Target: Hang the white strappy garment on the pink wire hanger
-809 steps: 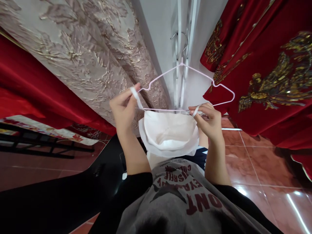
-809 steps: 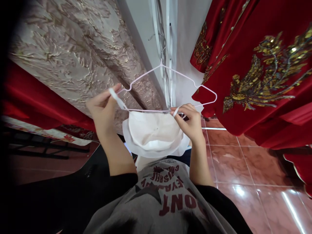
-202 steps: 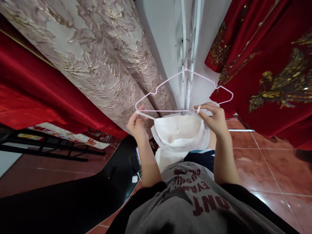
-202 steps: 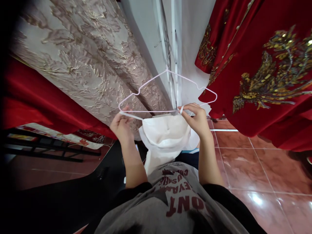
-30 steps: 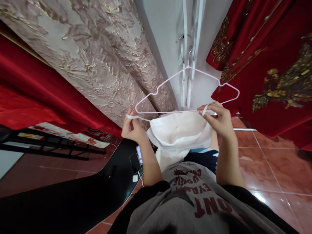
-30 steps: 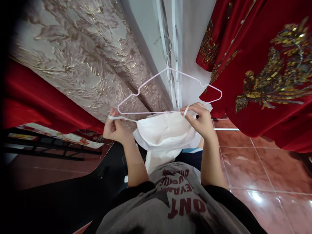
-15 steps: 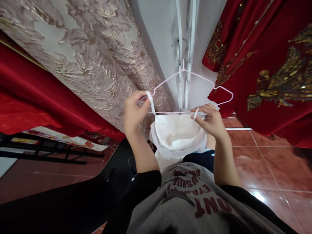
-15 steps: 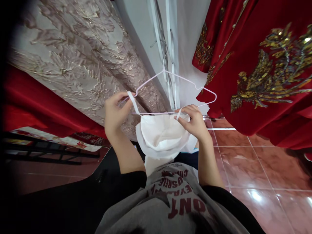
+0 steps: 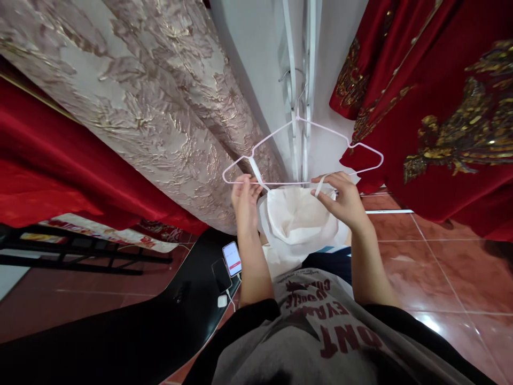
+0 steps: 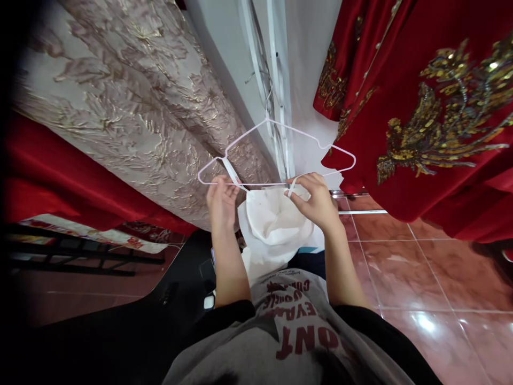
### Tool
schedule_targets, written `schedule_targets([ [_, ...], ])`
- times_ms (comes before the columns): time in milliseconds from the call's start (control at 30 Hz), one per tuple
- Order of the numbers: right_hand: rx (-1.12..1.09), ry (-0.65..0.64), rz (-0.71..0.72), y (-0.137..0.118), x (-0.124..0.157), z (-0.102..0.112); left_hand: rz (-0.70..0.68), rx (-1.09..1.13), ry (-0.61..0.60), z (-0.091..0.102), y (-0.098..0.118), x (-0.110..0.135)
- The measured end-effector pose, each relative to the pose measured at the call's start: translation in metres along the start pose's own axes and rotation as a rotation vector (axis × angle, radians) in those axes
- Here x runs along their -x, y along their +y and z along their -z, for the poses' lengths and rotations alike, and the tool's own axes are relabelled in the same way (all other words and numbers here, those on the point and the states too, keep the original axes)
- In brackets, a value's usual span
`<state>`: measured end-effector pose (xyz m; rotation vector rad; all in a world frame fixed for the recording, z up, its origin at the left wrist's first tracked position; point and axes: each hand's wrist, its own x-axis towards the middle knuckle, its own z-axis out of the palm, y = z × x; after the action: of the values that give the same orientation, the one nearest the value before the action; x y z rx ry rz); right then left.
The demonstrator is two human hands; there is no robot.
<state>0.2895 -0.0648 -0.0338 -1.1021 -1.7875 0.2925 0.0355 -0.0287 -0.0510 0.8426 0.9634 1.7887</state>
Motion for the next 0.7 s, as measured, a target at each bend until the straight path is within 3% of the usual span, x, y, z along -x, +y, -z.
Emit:
schedule_targets([
  [67, -0.030, 0.030, -0.016, 0.001, 0.002, -0.003, -0.007, 0.037, -0.023, -0.011, -0.007, 0.011],
  [133, -0.097, 0.152, -0.059, 0.007, 0.004, -0.004, -0.028, 0.040, -0.042, -0.019, -0.009, 0.017],
  [267, -0.213, 0.700, -0.172, 0.033, 0.005, 0.011, -0.039, 0.030, -0.067, -0.018, -0.004, 0.016],
  [333, -0.227, 0.873, -0.189, 0.046, 0.002, 0.023, -0.049, 0.024, -0.064, -0.015, -0.002, 0.014],
  [400, -0.226, 0.831, -0.213, 0.052, -0.005, 0.035, -0.049, 0.015, -0.057, -0.013, -0.002, 0.013],
  [467, -0.199, 0.667, -0.252, 0.049, -0.016, 0.045, -0.039, 0.009, -0.054, -0.012, -0.003, 0.012],
  [567, -0.091, 0.444, -0.262, 0.031, -0.034, 0.055, -0.024, 0.002, -0.053, -0.013, -0.004, 0.012],
  [700, 0.092, 0.314, -0.174, 0.009, -0.047, 0.066, 0.001, 0.020, -0.050, -0.014, -0.004, 0.012],
])
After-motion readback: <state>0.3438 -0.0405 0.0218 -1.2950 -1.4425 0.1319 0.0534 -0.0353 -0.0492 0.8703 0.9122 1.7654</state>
